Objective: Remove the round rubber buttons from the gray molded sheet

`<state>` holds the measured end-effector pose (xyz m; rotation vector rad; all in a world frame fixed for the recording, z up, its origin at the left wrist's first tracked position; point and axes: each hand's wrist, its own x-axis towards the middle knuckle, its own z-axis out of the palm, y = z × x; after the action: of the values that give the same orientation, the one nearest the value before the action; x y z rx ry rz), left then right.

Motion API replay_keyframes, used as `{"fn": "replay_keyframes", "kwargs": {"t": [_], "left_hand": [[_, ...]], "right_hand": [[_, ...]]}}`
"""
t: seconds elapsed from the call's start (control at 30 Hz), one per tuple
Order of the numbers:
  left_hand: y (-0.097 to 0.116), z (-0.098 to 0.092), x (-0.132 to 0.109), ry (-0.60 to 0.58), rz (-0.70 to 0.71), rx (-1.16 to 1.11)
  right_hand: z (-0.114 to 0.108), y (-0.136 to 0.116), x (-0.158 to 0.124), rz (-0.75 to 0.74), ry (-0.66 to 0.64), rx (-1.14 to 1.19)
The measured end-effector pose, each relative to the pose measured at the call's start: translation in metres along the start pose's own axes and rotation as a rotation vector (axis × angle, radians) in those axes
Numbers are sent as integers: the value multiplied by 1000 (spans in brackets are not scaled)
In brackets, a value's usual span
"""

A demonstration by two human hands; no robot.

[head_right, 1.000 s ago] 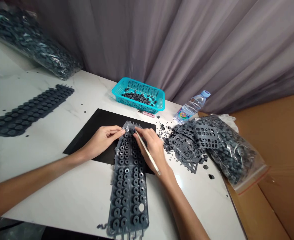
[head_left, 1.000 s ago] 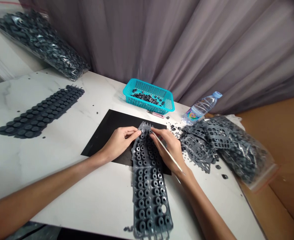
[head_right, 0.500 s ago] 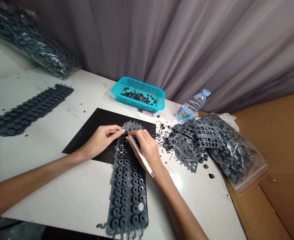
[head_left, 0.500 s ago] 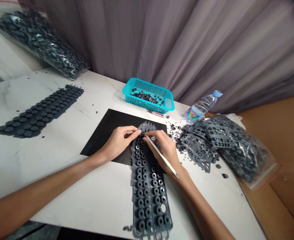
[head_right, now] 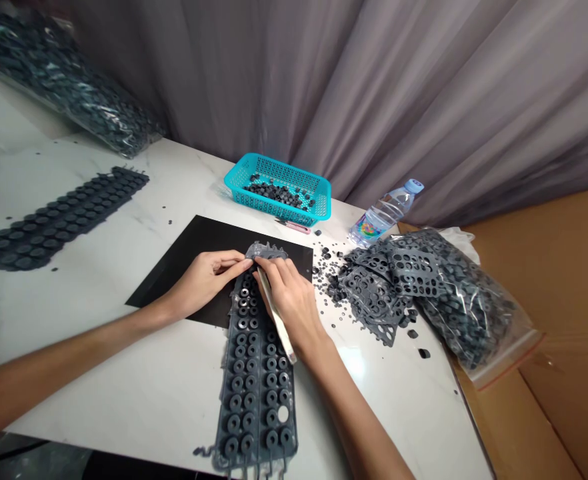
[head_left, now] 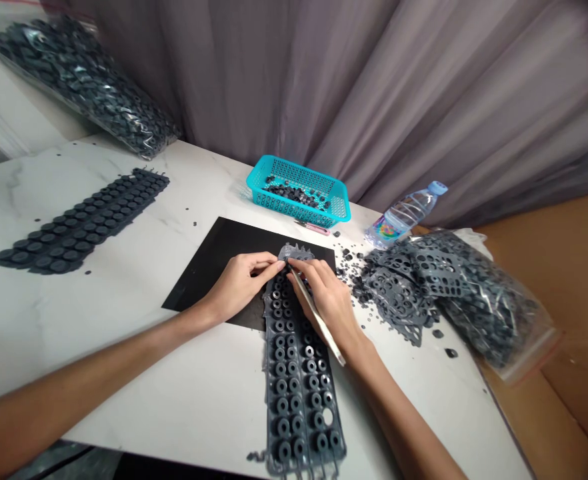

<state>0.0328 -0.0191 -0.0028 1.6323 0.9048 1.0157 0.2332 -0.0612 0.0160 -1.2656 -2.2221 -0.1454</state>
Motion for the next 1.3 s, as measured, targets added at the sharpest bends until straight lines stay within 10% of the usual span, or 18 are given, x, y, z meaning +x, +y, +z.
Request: {"fn": "replay_keyframes", "kwargs": {"t": [0.3,0.47,0.6,1.3], "left_hand": [[-3,1,0,-4,6,25],[-4,-3,-2,-44,-31,14],[-5,-6,1,-69,-27,-45],[0,-2,5,-127,-55,-243]], "right_hand": [[12,-4,2,4,28,-164],[-1,22,-2,303,226,-112],[-14,58,-21,461,103,-191],[-11,6,-11,81,109,313]]}}
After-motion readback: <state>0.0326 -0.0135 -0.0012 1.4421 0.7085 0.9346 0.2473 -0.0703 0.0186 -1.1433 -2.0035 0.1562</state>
